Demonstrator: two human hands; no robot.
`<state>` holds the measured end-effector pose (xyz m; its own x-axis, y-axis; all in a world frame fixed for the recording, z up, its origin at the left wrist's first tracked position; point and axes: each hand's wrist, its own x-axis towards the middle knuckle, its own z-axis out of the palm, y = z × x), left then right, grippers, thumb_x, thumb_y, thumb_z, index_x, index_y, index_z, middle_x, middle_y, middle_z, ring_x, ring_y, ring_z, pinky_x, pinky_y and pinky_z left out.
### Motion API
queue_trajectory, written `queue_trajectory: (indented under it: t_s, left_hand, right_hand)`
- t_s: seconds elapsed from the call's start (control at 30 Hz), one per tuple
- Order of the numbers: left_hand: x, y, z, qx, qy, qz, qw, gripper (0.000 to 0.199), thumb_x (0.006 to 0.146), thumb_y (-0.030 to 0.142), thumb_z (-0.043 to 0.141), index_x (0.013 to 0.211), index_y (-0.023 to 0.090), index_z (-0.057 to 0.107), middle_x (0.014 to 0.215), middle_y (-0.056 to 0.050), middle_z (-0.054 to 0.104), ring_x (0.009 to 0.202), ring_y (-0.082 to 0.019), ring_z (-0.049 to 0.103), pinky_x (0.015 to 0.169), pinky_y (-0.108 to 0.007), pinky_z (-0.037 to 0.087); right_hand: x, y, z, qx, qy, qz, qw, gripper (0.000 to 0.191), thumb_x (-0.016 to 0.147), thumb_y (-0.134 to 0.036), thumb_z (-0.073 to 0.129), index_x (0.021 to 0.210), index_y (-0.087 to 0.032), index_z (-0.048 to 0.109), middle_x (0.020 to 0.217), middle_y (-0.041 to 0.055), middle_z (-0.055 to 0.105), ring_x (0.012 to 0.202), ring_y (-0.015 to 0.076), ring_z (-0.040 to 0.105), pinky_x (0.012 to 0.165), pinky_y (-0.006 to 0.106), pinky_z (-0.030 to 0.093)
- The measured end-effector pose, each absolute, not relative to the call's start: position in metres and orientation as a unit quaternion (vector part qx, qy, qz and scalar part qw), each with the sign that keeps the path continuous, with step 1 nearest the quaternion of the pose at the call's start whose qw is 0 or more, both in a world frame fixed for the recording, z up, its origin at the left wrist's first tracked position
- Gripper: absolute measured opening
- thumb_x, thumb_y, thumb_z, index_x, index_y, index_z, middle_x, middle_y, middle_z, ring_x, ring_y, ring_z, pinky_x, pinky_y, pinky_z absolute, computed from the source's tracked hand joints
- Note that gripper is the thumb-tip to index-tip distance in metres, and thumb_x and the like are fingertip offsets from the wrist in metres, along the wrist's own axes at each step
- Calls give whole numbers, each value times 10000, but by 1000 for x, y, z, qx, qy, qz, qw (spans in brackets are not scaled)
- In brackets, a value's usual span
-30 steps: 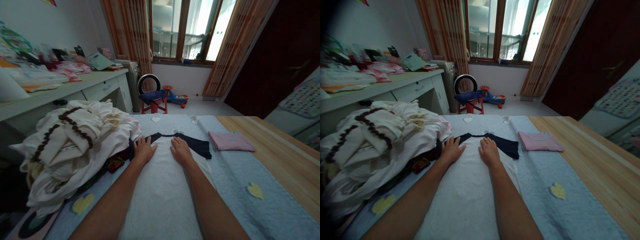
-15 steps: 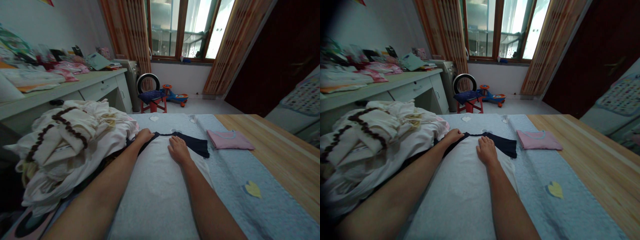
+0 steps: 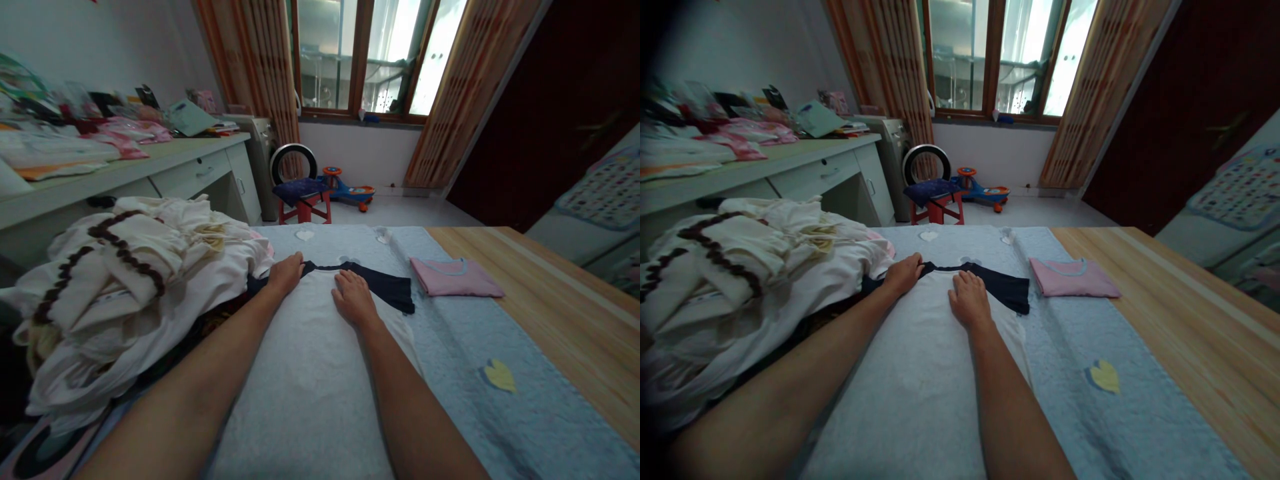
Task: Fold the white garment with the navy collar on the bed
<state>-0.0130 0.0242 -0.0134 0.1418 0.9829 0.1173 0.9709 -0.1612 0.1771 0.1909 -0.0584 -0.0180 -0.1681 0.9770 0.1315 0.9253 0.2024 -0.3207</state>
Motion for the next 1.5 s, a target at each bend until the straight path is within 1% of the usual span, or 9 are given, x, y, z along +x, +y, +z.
queue_trajectory:
  t_s: [0.2, 0.37, 0.63, 0.87, 1.0, 1.13, 1.23, 1.4, 1.5]
  left_hand:
    - [-24, 33, -7, 742, 669, 32, 30, 363, 962, 468, 427, 1123, 192, 599, 1085, -137, 721, 1036, -288, 674, 825, -355, 489]
    - [-33, 39, -3, 761, 645, 24, 61, 226, 915, 373, 512, 1015, 214, 638, 1082, -83, 730, 1016, -240, 674, 808, -301, 490]
    - [-28, 28, -7, 752, 655, 62, 35, 245, 946, 320, 457, 1107, 221, 612, 1149, -99, 696, 1041, -242, 662, 835, -323, 486]
    - [-12, 40, -4, 725, 681, 69, 74, 435, 919, 537, 466, 1009, 168, 677, 1087, -149, 717, 1010, -286, 671, 798, -342, 491]
    - [-8, 43, -4, 728, 673, 90, 101, 282, 865, 424, 598, 957, 172, 685, 1025, -116, 733, 978, -261, 671, 756, -300, 468]
    - [-9, 43, -3, 744, 651, 106, 108, 123, 834, 277, 632, 902, 185, 676, 989, -61, 738, 927, -203, 665, 726, -252, 449]
    - [-8, 42, -5, 751, 641, 118, 105, 126, 829, 224, 628, 943, 186, 666, 999, -48, 736, 923, -187, 659, 737, -240, 449]
    - [-10, 43, -9, 763, 625, 127, 101, 266, 845, 190, 601, 1107, 191, 646, 1086, -50, 729, 996, -182, 659, 809, -235, 460]
    - [-13, 46, -8, 767, 624, 113, 96, 199, 842, 242, 618, 1019, 186, 691, 1071, -80, 734, 1013, -222, 665, 832, -265, 471]
  right_hand:
    - [191, -58, -18, -625, -758, 90, 163, 438, 941, -313, 482, 1363, -205, 535, 1510, 83, 468, 1425, 251, 342, 1181, 438, 207]
    - [192, -56, -21, -621, -759, 93, 175, 419, 933, -305, 503, 1336, -205, 557, 1498, 95, 478, 1413, 256, 365, 1173, 449, 225]
    - [193, -55, -24, -615, -762, 85, 184, 412, 929, -300, 507, 1323, -194, 568, 1485, 99, 493, 1406, 264, 375, 1171, 445, 233]
    - [193, -55, -24, -615, -763, 80, 185, 399, 924, -300, 512, 1304, -200, 580, 1477, 99, 503, 1391, 261, 395, 1163, 442, 249]
    - [194, -55, -25, -614, -764, 79, 184, 405, 928, -304, 507, 1311, -193, 574, 1477, 99, 503, 1399, 264, 385, 1168, 441, 244]
    - [193, -55, -25, -617, -761, 83, 183, 414, 929, -299, 503, 1327, -200, 562, 1484, 94, 496, 1408, 261, 374, 1172, 448, 238]
    - [193, -55, -24, -618, -760, 84, 182, 415, 930, -299, 503, 1329, -202, 563, 1484, 89, 497, 1407, 260, 375, 1173, 447, 236]
    - [192, -56, -22, -618, -761, 81, 182, 410, 928, -299, 512, 1321, -198, 571, 1479, 90, 504, 1399, 253, 386, 1171, 429, 245]
    - [193, -56, -22, -617, -761, 82, 182, 407, 931, -301, 511, 1321, -205, 570, 1480, 94, 501, 1401, 251, 385, 1168, 438, 248]
